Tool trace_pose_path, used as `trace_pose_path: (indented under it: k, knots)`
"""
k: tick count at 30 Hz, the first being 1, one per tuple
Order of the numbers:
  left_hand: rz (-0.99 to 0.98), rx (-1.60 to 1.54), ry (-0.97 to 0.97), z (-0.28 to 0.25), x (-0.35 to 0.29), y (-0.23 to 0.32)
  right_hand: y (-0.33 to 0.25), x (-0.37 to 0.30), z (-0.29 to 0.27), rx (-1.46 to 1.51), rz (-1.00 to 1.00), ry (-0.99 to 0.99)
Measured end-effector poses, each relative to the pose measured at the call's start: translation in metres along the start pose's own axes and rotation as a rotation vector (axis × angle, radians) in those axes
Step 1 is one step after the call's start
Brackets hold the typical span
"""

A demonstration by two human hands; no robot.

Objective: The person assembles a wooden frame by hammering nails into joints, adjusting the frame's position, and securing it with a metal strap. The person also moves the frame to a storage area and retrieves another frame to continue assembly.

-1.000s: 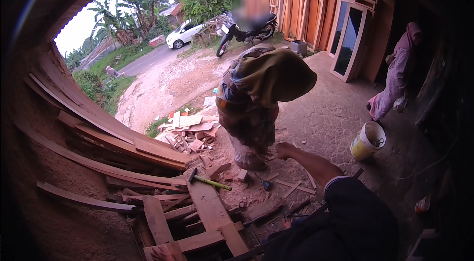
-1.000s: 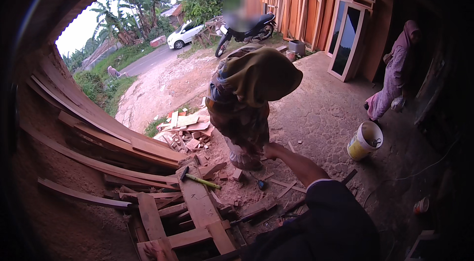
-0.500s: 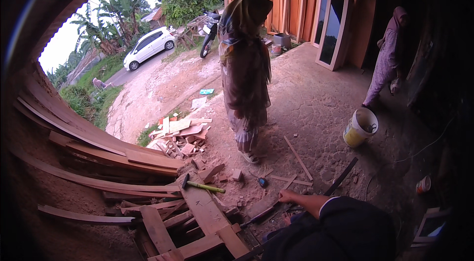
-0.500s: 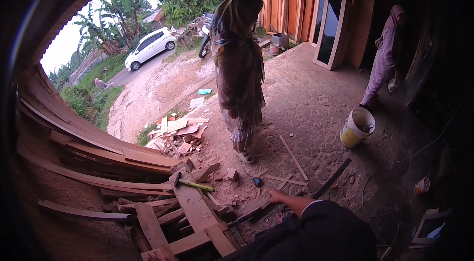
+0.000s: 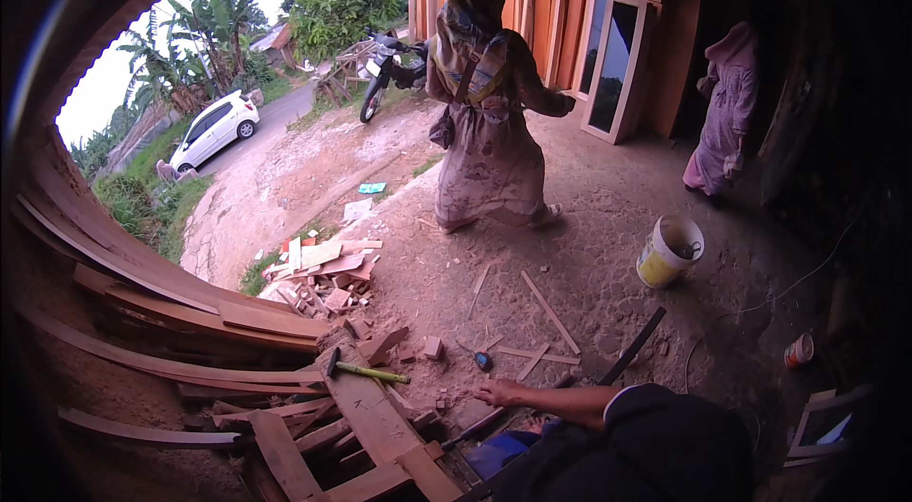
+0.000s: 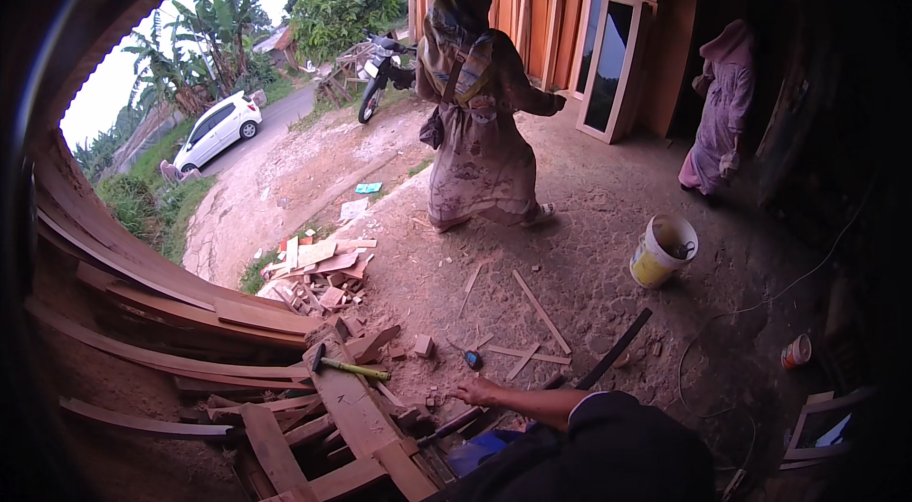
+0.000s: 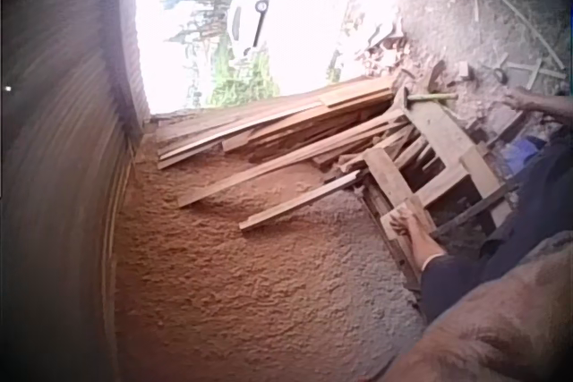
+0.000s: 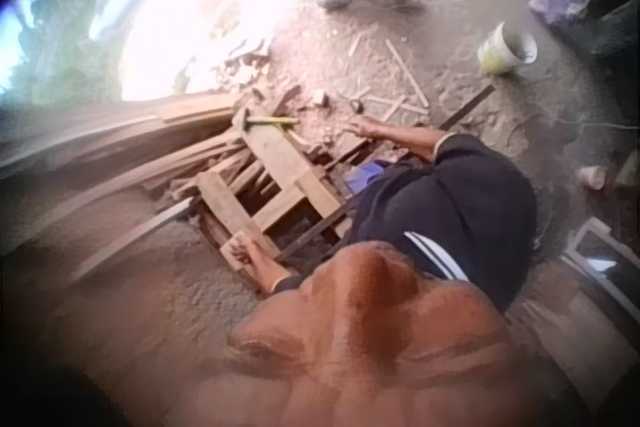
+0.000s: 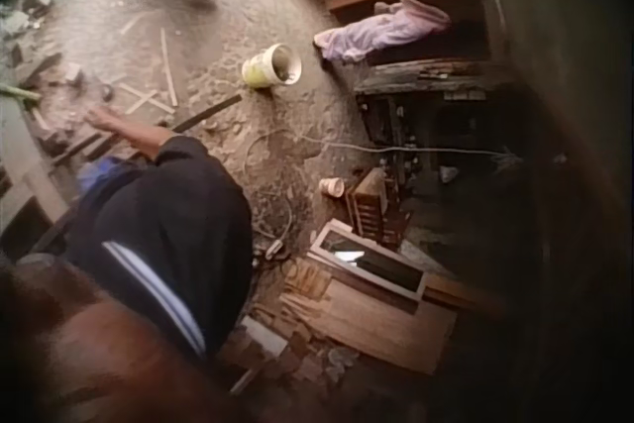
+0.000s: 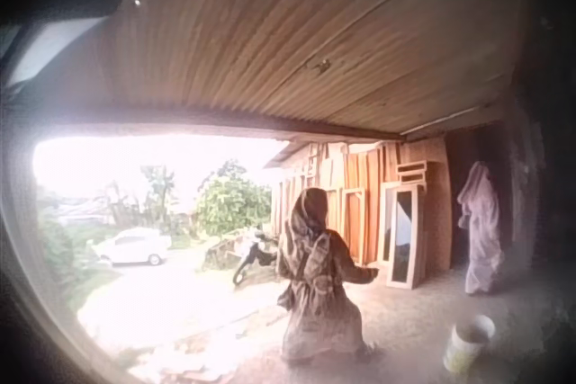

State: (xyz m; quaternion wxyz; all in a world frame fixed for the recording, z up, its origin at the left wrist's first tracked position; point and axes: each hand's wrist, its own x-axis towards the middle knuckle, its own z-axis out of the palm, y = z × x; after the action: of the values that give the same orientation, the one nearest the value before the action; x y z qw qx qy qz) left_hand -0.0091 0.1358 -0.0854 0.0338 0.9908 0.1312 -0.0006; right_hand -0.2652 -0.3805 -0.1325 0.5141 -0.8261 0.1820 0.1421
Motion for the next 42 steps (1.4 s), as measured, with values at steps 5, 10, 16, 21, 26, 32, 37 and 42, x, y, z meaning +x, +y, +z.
trace_pose_path:
  k: [5, 10, 16, 21, 26, 32, 37, 42]
  knots:
    - [-0.013, 0.016, -0.006, 0.009, 0.005, -0.001, -0.068, -0.031, -0.01, -0.323, -0.461, -0.131]
    - [-0.079, 0.04, -0.012, -0.009, 0.011, -0.044, -0.109, -0.073, 0.009, -0.666, -0.617, -0.063]
    - [-0.229, -0.082, 0.043, -0.048, 0.0, -0.083, -0.12, -0.068, 0.009, -0.694, -0.476, -0.042]
    - [-0.278, -0.058, 0.023, -0.073, -0.013, -0.057, -0.127, -0.042, -0.002, -0.651, -0.359, -0.403]
    - [-0.318, -0.11, -0.006, -0.08, -0.017, -0.049, -0.137, -0.01, -0.018, -0.151, 0.031, -0.949]
    - [-0.267, -0.082, 0.025, -0.072, -0.016, -0.057, -0.133, -0.066, 0.009, -0.709, -0.377, -0.162]
    - [-0.167, -0.091, 0.134, -0.073, -0.021, -0.053, -0.132, -0.042, 0.011, -0.67, -0.269, -0.353]
    - [-0.178, -0.095, 0.098, -0.083, -0.018, -0.044, -0.146, 0.003, -0.018, -0.153, 0.338, -1.146]
